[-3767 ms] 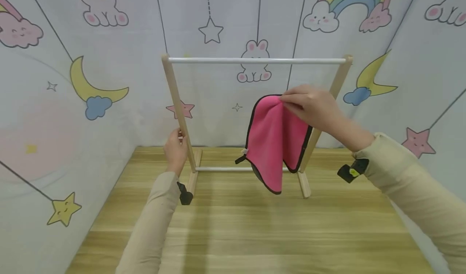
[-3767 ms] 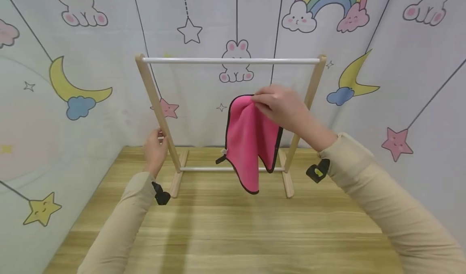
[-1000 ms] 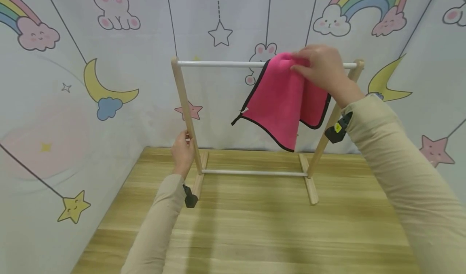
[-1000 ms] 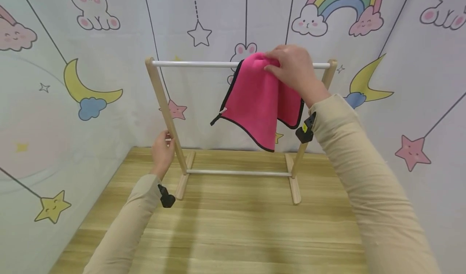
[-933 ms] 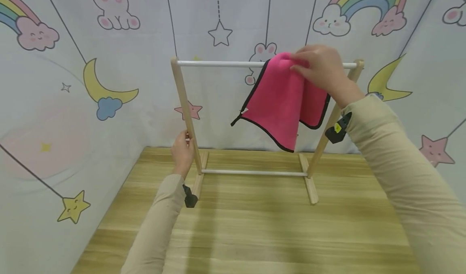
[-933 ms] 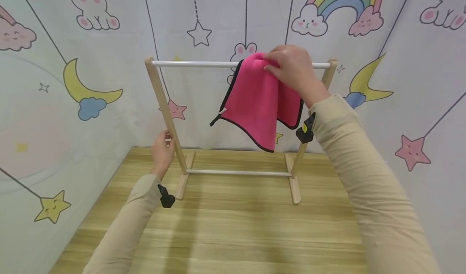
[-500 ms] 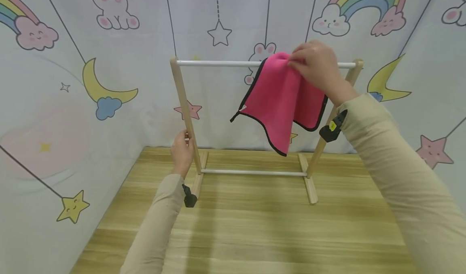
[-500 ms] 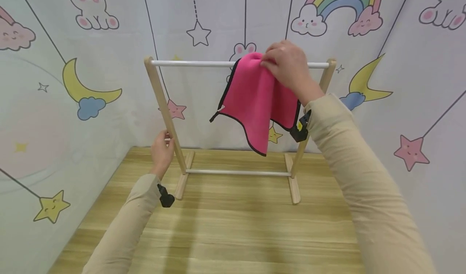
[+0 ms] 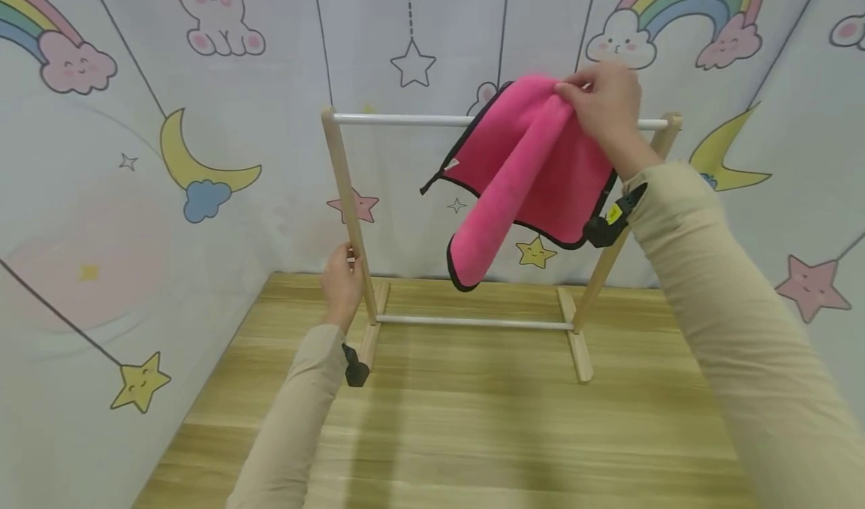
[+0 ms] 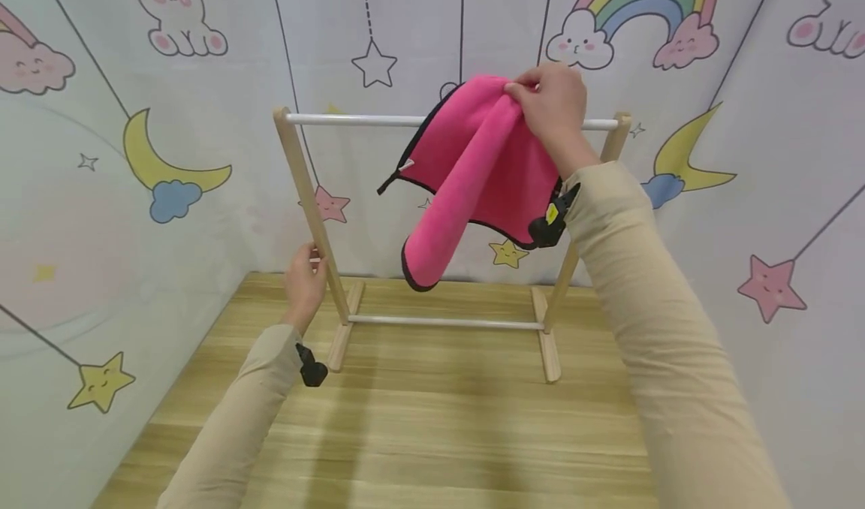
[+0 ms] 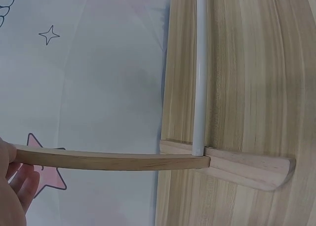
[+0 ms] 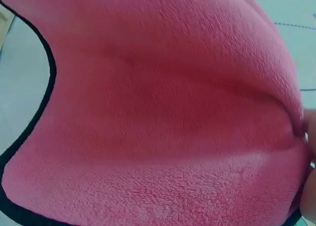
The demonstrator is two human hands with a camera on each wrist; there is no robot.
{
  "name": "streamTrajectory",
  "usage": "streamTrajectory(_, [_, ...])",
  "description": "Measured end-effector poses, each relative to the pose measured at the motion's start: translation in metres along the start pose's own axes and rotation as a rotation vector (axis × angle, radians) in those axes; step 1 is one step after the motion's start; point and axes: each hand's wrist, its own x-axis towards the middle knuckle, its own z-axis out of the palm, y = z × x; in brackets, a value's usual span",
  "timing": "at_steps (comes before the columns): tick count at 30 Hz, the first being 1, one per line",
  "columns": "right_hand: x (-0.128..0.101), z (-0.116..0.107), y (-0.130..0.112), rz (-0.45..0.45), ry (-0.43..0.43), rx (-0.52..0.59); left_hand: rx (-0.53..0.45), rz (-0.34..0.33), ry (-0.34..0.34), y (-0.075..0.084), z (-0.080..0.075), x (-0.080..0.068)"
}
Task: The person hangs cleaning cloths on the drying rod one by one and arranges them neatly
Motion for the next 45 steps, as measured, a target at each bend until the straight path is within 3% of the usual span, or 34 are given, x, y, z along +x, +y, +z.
streamTrajectory(2, [0.001,0.000,0.004,0.011,-0.072,0.002,0.004,-0.002,0.002,0.001,0.000,0.000])
streamTrajectory(5, [-0.001,0.000,0.005,-0.051,-0.144,0.008,0.002,0.004,0.005,0.001,0.000,-0.001])
streamTrajectory(12, [-0.007,-0.001,-0.002,-0.244,-0.199,0.075,0.003,0.010,0.010,0.002,-0.001,-0.001])
streamTrajectory(18, [-0.018,0.002,-0.005,-0.259,-0.279,0.124,-0.002,0.003,0.008,0.000,-0.001,-0.001])
streamTrajectory(25, [-0.022,0.011,-0.012,-0.401,-0.165,0.028,0.000,0.011,0.020,-0.001,0.000,-0.001])
streamTrajectory(32, [-0.024,0.018,-0.016,-0.525,-0.048,0.045,0.000,0.006,0.024,-0.001,0.000,-0.001])
streamTrajectory(38, [-0.015,0.016,-0.022,-0.430,0.041,0.091,-0.005,0.014,0.029,0.000,0.000,0.001])
streamTrajectory(45, [-0.003,0.014,-0.018,-0.124,0.076,0.127,0.003,0.018,0.026,0.001,-0.001,0.000])
